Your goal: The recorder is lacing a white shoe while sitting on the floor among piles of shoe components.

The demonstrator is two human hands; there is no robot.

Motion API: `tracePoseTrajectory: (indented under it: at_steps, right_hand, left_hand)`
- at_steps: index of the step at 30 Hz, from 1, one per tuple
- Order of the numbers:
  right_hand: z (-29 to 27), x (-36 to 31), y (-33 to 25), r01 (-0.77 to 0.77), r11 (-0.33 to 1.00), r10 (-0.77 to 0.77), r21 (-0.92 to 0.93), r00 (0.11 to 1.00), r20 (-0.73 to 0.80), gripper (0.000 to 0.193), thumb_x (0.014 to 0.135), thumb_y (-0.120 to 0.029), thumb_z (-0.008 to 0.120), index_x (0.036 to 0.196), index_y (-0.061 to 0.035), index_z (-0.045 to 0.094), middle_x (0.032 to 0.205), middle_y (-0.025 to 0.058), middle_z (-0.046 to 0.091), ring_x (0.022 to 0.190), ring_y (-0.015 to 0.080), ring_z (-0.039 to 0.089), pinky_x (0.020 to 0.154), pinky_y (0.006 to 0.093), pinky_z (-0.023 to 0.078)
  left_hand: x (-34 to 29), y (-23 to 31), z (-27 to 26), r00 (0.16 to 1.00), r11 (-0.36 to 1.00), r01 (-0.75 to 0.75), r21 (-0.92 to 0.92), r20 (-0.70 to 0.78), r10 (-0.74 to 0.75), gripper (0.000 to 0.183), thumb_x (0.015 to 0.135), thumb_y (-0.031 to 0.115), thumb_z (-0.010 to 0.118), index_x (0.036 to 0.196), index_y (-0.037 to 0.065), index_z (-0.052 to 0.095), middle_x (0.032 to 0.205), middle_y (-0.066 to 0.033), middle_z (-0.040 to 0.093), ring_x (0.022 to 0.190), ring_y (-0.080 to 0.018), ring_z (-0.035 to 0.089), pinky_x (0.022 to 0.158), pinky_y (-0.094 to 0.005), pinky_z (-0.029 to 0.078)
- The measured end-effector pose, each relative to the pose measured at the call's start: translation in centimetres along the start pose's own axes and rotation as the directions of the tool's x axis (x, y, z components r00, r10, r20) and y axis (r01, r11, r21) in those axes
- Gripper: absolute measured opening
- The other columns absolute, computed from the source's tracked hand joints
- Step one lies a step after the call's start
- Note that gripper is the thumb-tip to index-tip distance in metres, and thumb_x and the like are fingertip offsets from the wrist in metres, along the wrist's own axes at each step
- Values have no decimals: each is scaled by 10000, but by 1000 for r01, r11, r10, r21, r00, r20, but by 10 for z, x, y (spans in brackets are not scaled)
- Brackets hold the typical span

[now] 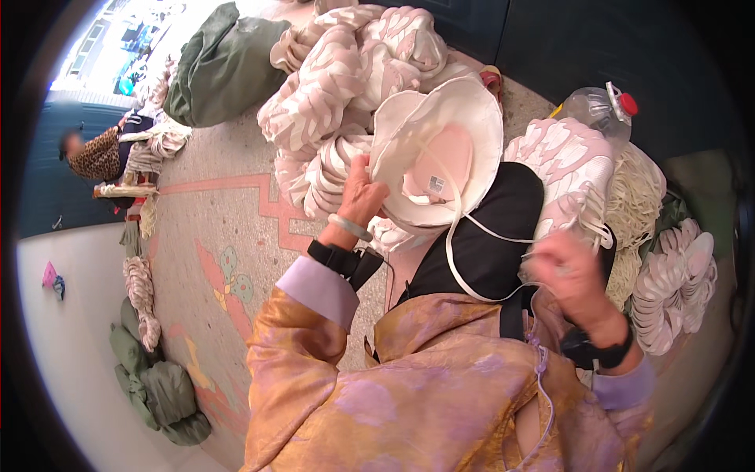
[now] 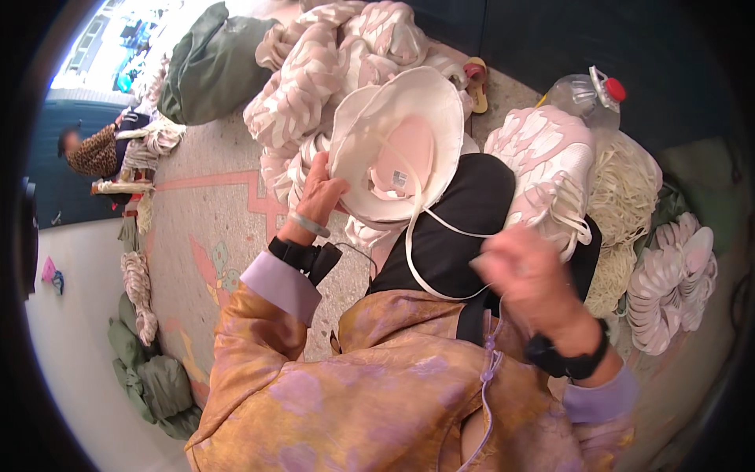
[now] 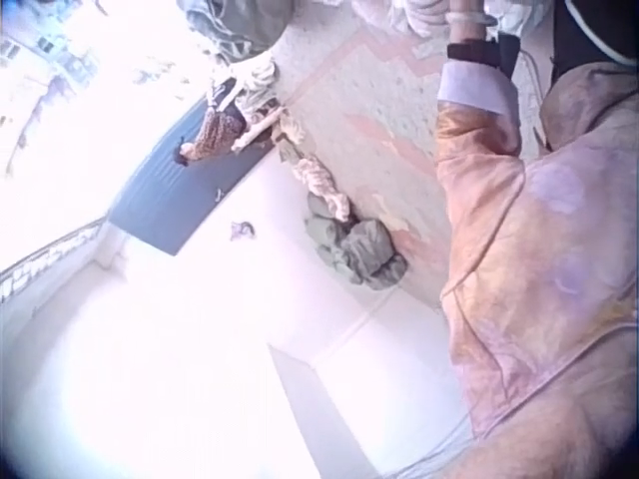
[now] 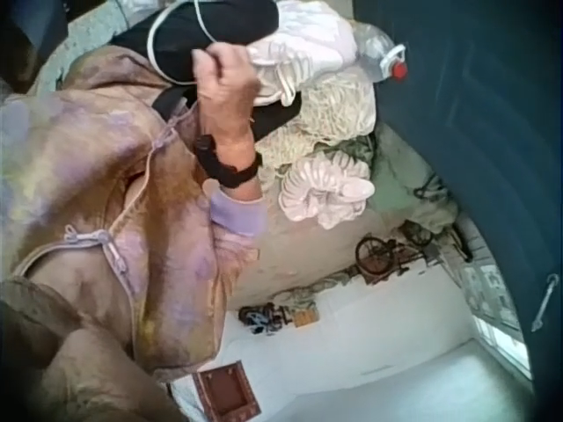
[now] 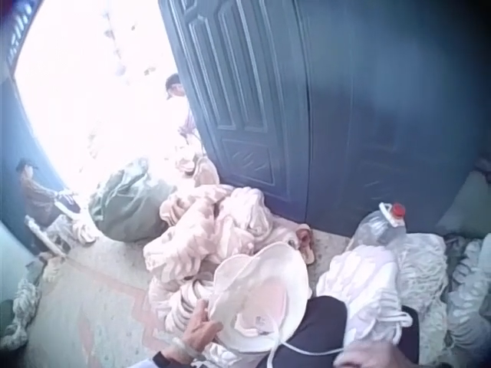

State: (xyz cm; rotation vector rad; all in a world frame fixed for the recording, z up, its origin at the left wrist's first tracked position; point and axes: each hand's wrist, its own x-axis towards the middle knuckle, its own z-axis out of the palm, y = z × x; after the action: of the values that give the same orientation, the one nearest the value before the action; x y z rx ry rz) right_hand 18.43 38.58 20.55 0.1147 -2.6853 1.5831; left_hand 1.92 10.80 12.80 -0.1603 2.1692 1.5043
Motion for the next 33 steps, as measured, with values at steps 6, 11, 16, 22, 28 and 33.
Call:
tracePoseTrajectory:
  at_steps: [6,11,16,22,28,33]
  right_hand:
    - [74,-1,17,356,863,-207,-360,897,392,207,720,-261,682,736,-112,540,712,72,563,690,256,581,602,388,393]
    - [65,1,24,371,902,-266,-221,881,390,128,738,-160,648,722,-102,535,664,83,554,647,275,595,575,382,438]
    - [-29,-26,4,-239,947,102,213,856,507,141,823,-112,632,892,7,662,721,87,633,632,139,592,580,276,459]
    - [-110,-157,20,-532,571,570,625,805,164,142,749,-108,703,809,18,675,596,86,610,522,136,575,584,286,487]
    - [-119,-256,67,-240,533,583,812,799,-147,188,843,-221,656,896,-45,613,523,17,509,470,135,498,651,379,494]
    - [-134,-312,104,-82,457,675,886,680,-285,157,892,-191,582,976,-58,573,562,-8,448,514,118,433,677,361,479]
  left_hand:
    - [12,4,19,981,982,-182,-56,-71,178,522,718,10,452,1229,33,346,885,-174,615,621,-221,637,421,-316,524]
    - [33,-28,27,969,968,-248,47,6,248,753,738,25,457,1436,95,184,1155,-252,548,738,-280,662,441,-350,550]
    - [49,-43,25,959,905,-282,318,69,274,839,709,-12,476,1464,118,134,1174,-226,550,824,-280,661,504,-329,586]
    - [65,-56,26,962,981,-135,-137,218,163,475,744,-23,581,1209,10,492,993,-72,627,859,-158,607,683,-280,515]
    - [79,-55,14,981,988,-145,59,-124,151,245,867,260,613,790,37,679,697,56,566,625,-51,483,552,-217,385]
    - [73,-11,9,454,454,-628,632,-176,873,279,887,168,575,696,-35,584,635,-12,504,590,-68,435,524,-231,348]
